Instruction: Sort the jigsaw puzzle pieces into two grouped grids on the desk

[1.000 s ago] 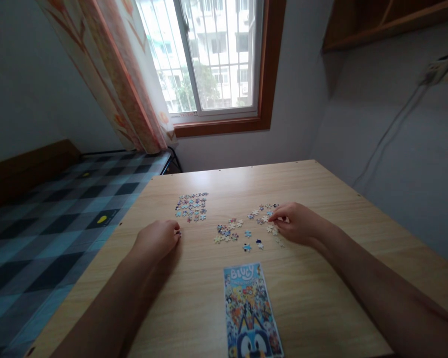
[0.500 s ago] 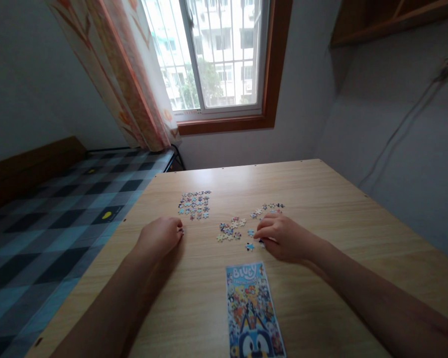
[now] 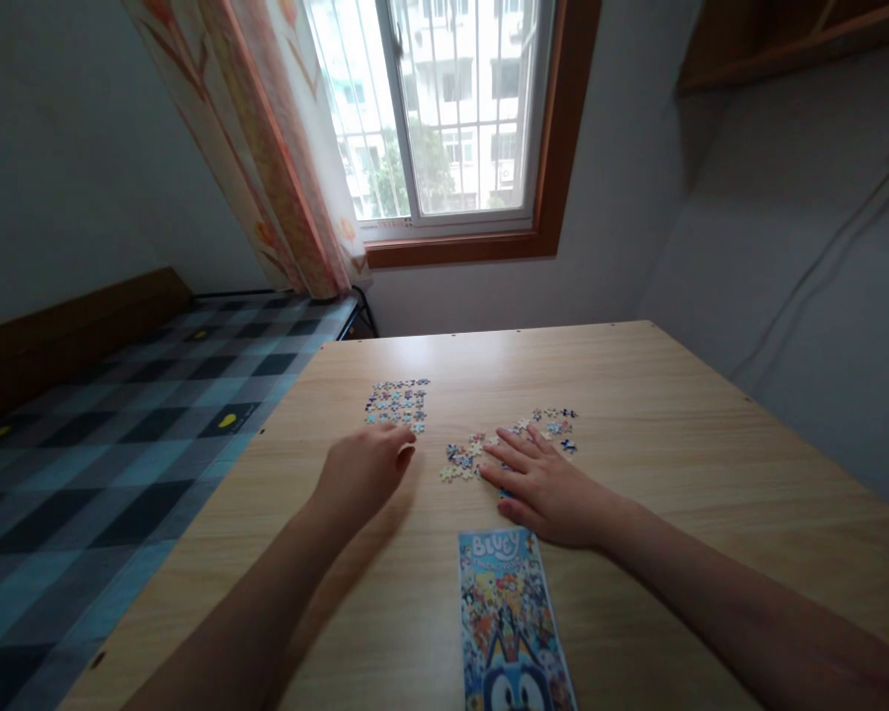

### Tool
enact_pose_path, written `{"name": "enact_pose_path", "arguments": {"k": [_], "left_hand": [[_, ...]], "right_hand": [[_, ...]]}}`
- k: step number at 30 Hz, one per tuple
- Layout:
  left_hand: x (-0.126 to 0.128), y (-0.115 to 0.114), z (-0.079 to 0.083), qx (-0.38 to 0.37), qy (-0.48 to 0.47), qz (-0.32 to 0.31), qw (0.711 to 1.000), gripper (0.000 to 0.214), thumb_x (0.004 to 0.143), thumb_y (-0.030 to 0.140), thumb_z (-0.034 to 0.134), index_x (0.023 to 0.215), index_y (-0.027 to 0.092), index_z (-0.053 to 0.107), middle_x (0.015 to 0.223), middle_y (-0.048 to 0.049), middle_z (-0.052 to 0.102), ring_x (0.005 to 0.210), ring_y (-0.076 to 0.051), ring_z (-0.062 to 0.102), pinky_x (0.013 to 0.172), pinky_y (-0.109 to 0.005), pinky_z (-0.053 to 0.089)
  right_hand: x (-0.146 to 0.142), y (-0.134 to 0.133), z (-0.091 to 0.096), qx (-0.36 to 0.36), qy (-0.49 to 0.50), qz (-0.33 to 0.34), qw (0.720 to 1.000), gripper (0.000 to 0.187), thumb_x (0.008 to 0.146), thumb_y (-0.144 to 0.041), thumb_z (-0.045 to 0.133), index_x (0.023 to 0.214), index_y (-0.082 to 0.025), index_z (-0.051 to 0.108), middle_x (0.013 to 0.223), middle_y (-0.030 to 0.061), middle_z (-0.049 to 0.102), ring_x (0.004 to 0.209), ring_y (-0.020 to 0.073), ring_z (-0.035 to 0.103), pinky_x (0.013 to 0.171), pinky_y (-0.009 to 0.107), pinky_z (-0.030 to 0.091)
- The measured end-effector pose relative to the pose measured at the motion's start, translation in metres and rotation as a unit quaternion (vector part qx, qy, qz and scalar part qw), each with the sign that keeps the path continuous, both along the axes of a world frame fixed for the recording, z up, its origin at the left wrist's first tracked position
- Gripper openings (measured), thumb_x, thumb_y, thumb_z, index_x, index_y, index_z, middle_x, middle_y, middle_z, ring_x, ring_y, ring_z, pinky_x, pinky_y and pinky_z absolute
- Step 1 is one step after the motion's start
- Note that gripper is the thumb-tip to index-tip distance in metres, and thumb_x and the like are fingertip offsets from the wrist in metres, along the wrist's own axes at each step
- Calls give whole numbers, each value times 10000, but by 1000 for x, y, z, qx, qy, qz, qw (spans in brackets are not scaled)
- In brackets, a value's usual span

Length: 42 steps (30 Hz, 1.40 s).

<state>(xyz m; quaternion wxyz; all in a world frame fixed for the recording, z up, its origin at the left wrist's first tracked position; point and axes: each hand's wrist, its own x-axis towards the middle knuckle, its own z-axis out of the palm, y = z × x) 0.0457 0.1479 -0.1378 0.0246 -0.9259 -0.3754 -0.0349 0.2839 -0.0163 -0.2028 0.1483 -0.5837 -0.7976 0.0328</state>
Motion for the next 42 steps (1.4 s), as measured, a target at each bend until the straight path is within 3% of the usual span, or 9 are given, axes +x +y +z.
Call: {"name": "enact_pose_path", "arguments": {"k": [3,6,14,17,20,29,37,42], "left_hand": [[9,-12,-14,-32,-16,-157,987,240,929,230,541,1040,247,754,1063,-75,722,966,-211,661,858,-338,517],[15,-19,-24,-56,-6,-219,974,286,929,210,524,1107,258,743,1006,-70,707,877,-197,660,805,-335,529],[15,-23,-29,-83,-22,-256,963,304,992,267,466,1039,247,765,963,-64,700,811,-174,650,754,-316,514],[14,-21,-29,-81,-25,-260,962,304,968,248,491,1126,258,750,1011,-65,701,820,-175,652,763,-318,518],[14,-19,-29,-57,-34,-225,972,334,961,248,501,1217,264,715,1020,-72,692,828,-190,648,761,-331,521],[15,-16,-36,-36,-36,-249,967,287,985,284,476,1013,256,761,895,-51,637,727,-150,595,697,-285,481],[14,-20,-34,-53,-49,-276,958,288,964,260,503,1100,282,756,890,-47,637,731,-153,603,684,-289,480],[14,-18,-35,-57,-53,-273,959,302,967,254,499,1109,303,760,908,-47,651,754,-160,620,684,-295,482]], "right_hand": [[1,0,1,9,10,3,1000,373,1031,-381,467,1359,-292,621,1590,76,429,1534,330,258,1220,668,148],[5,-1,3,33,19,-4,999,315,1034,-364,456,1236,-301,689,1577,40,451,1531,318,270,1221,667,160],[11,1,-1,62,29,-11,998,300,1025,-308,458,1199,-281,701,1507,46,533,1500,304,335,1222,661,175],[11,2,-1,63,27,-8,998,299,1027,-308,457,1188,-281,707,1507,46,533,1497,309,338,1219,667,171],[11,2,-2,53,18,-10,998,315,1034,-326,444,1224,-283,692,1523,47,517,1503,322,325,1214,675,170],[11,3,-3,35,5,-25,999,361,1053,-365,398,1295,-294,656,1550,43,487,1510,329,311,1213,682,167],[4,2,0,11,-11,-20,1000,391,1049,-401,428,1408,-385,580,1648,-2,330,1550,337,215,1235,671,110],[4,2,1,-10,-5,-30,999,399,1059,-431,393,1399,-366,592,1659,0,306,1559,336,187,1239,670,97]]}}
